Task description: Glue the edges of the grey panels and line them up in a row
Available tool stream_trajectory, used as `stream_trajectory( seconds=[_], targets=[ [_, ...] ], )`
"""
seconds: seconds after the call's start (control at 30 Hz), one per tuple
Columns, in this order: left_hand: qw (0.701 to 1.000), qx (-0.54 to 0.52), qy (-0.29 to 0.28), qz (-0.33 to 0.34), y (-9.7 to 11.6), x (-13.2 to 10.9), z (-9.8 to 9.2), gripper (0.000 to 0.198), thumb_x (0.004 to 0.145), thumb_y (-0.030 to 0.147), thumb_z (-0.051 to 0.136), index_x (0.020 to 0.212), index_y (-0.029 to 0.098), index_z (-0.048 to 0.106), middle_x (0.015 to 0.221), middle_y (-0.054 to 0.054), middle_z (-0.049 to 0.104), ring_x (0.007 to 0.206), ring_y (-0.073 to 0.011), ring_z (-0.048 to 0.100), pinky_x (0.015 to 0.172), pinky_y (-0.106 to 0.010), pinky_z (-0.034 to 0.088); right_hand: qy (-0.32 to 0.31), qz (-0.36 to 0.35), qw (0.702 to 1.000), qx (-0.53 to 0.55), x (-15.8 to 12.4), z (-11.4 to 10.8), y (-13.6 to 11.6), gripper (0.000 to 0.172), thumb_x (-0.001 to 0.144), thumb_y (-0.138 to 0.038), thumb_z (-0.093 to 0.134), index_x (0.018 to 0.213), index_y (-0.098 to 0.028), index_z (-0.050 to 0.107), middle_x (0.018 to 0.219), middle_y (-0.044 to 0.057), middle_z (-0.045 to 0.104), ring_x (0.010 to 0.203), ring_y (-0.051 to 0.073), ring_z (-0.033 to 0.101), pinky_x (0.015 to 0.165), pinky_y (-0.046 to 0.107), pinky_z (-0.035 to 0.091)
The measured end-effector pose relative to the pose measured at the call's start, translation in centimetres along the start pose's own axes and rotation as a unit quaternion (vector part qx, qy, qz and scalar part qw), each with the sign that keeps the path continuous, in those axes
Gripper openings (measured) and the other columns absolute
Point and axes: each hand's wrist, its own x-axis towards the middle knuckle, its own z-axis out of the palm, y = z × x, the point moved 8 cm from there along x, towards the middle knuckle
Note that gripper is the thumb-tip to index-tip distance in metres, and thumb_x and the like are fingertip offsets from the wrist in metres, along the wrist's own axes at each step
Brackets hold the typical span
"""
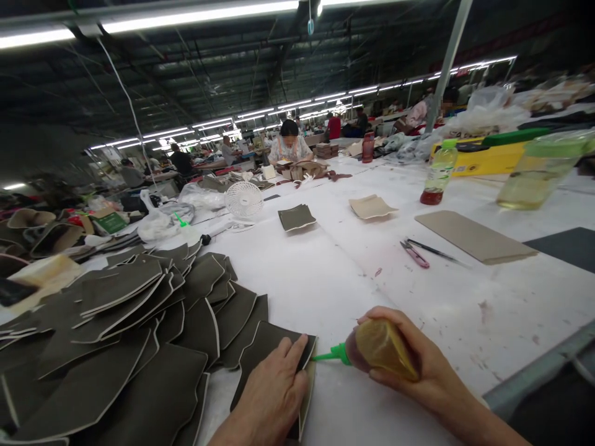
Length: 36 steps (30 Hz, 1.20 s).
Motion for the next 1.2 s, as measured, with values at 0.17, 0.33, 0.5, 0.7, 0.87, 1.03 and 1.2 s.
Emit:
stream_trajectory(
  seconds=[0.17, 0.33, 0.5, 0.7, 0.87, 1.03, 1.2],
  targets=[
    [1.000, -0.006, 0.001, -0.006, 0.2, -0.3, -0.3, 0.061, 0.088, 0.024, 0.028, 0.149, 0.021, 0.033, 0.141, -0.007, 0.046, 0.124, -0.0214, 0.049, 0.103, -0.031, 0.039, 0.019, 0.025, 0.999, 0.017, -0.2, 0.0, 0.0, 0.054, 0.082, -0.039, 0.074, 0.126, -0.035, 0.043, 0.124, 0.001, 0.050, 0.110, 0.021, 0.054, 0.094, 0.028, 0.043],
    [1.000, -0.013, 0.006, -0.015, 0.3, -0.4, -0.3, 0.061, 0.088, 0.027, 0.031, 0.148, 0.021, 0.033, 0.141, -0.007, 0.047, 0.125, -0.0223, 0.048, 0.103, -0.030, 0.039, -0.040, 0.090, 0.988, 0.122, -1.3, 1.4, 1.1, 0.062, 0.078, -0.045, 0.075, 0.129, -0.031, 0.044, 0.115, 0.003, 0.058, 0.102, 0.024, 0.058, 0.086, 0.031, 0.048],
    [0.998, -0.054, 0.015, -0.010, -0.4, -0.6, -0.4, 0.057, 0.091, 0.034, 0.032, 0.147, 0.023, 0.037, 0.139, -0.005, 0.049, 0.125, -0.0229, 0.047, 0.105, -0.032, 0.037, 0.080, 0.181, 0.921, 0.336, -1.7, 0.0, 4.1, 0.056, 0.077, -0.045, 0.075, 0.125, -0.027, 0.053, 0.117, 0.008, 0.064, 0.105, 0.029, 0.062, 0.086, 0.039, 0.054],
    [0.987, -0.156, 0.038, 0.013, -1.3, -1.0, -1.1, 0.053, 0.095, 0.041, 0.031, 0.141, 0.018, 0.046, 0.137, -0.008, 0.051, 0.125, -0.0235, 0.047, 0.106, -0.031, 0.035, 0.112, 0.217, 0.843, 0.480, -1.8, -0.2, 4.7, 0.046, 0.079, -0.030, 0.078, 0.121, -0.026, 0.061, 0.119, 0.010, 0.065, 0.103, 0.029, 0.064, 0.084, 0.037, 0.057],
    [0.980, -0.171, 0.092, 0.035, -1.3, -0.8, -1.0, 0.047, 0.095, 0.033, 0.032, 0.135, 0.020, 0.053, 0.123, -0.008, 0.058, 0.116, -0.0209, 0.053, 0.100, -0.028, 0.038, 0.140, 0.238, 0.805, 0.525, -2.3, -0.6, 5.5, 0.049, 0.073, -0.028, 0.083, 0.119, -0.022, 0.065, 0.122, 0.012, 0.064, 0.104, 0.032, 0.063, 0.083, 0.040, 0.059],
    [0.961, -0.065, 0.256, -0.082, -5.4, -2.4, -3.1, 0.042, 0.092, 0.028, 0.038, 0.130, 0.019, 0.051, 0.119, -0.010, 0.054, 0.106, -0.0210, 0.056, 0.088, -0.030, 0.044, 0.255, 0.286, 0.720, 0.580, -2.9, -1.8, 6.4, 0.056, 0.058, -0.022, 0.089, 0.110, -0.020, 0.070, 0.128, 0.009, 0.061, 0.098, 0.030, 0.066, 0.069, 0.036, 0.062],
    [0.960, -0.074, 0.196, -0.184, -10.9, -1.6, -2.0, 0.015, 0.079, 0.023, 0.055, 0.093, 0.019, 0.057, 0.090, -0.004, 0.060, 0.084, -0.0207, 0.060, 0.073, -0.028, 0.041, 0.317, 0.319, 0.649, 0.614, -3.3, -1.8, 6.8, 0.065, 0.044, -0.018, 0.091, 0.106, -0.020, 0.071, 0.126, 0.010, 0.063, 0.085, 0.030, 0.069, 0.061, 0.039, 0.063]
  ],
)
